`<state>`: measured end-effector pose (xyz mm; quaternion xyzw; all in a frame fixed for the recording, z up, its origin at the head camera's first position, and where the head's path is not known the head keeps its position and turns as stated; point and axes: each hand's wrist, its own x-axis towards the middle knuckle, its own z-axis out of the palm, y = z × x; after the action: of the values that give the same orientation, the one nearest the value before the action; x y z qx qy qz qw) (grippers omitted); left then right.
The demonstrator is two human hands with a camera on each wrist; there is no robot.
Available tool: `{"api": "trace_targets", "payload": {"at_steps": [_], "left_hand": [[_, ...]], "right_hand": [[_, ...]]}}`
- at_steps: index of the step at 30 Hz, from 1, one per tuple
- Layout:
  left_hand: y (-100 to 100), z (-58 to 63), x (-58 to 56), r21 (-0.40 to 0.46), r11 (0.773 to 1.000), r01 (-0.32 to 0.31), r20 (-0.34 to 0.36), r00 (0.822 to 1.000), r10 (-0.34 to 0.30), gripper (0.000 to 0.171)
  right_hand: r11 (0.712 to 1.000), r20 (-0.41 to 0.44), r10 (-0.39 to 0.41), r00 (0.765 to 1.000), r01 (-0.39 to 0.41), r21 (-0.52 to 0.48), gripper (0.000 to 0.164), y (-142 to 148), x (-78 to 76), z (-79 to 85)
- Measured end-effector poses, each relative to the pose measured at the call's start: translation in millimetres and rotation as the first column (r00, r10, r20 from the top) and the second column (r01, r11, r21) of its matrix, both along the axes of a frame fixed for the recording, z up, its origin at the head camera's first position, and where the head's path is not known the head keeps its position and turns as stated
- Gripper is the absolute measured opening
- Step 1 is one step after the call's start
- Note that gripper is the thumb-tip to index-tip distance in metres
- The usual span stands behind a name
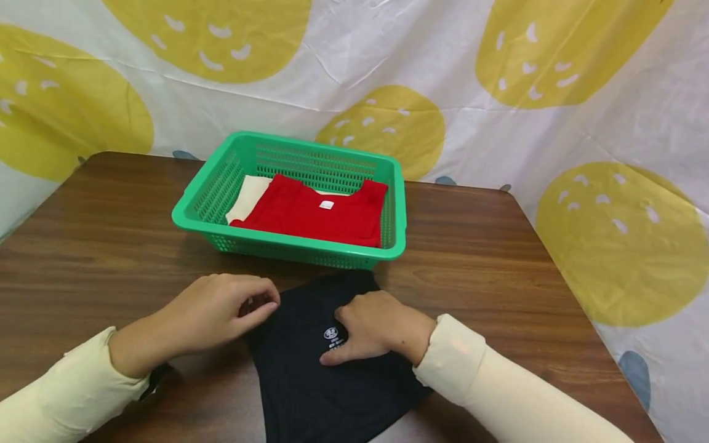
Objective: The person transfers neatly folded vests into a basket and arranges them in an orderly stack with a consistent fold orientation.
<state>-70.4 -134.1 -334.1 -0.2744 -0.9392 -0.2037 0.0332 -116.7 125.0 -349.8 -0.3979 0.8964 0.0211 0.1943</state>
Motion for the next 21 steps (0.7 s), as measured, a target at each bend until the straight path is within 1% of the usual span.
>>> {"api": "trace_targets", "payload": {"at_steps": [4, 12, 17, 21], "left_hand": [[-0.3, -0.8, -0.3, 0.001, 1.0, 0.004, 0.013, 1.0, -0.004, 0.004], [0.0, -2.9, -1.5, -0.019, 1.0, 0.015, 0.038, 0.999, -0.014, 0.004], [-0.6, -5.4, -1.3, -0.035, 0.998, 0.043, 0.085, 0.996, -0.04, 0.006], [-1.4, -7.9, -1.0, -0.04, 0.997, 0.062, 0.102, 0.993, -0.058, 0.006]], "right_hand": [[1.0, -0.014, 0.024, 1.0, -0.023, 0.012, 0.053, -2.9, -1.9, -0.9], [0.998, -0.038, 0.059, 0.998, -0.059, -0.005, 0.049, -6.2, -4.5, -0.8], [0.998, -0.045, 0.06, 0.997, -0.061, -0.002, 0.049, -7.4, -5.1, -1.8], [0.998, -0.045, 0.062, 0.997, -0.062, -0.002, 0.049, -8.3, -5.6, -2.8]]}}
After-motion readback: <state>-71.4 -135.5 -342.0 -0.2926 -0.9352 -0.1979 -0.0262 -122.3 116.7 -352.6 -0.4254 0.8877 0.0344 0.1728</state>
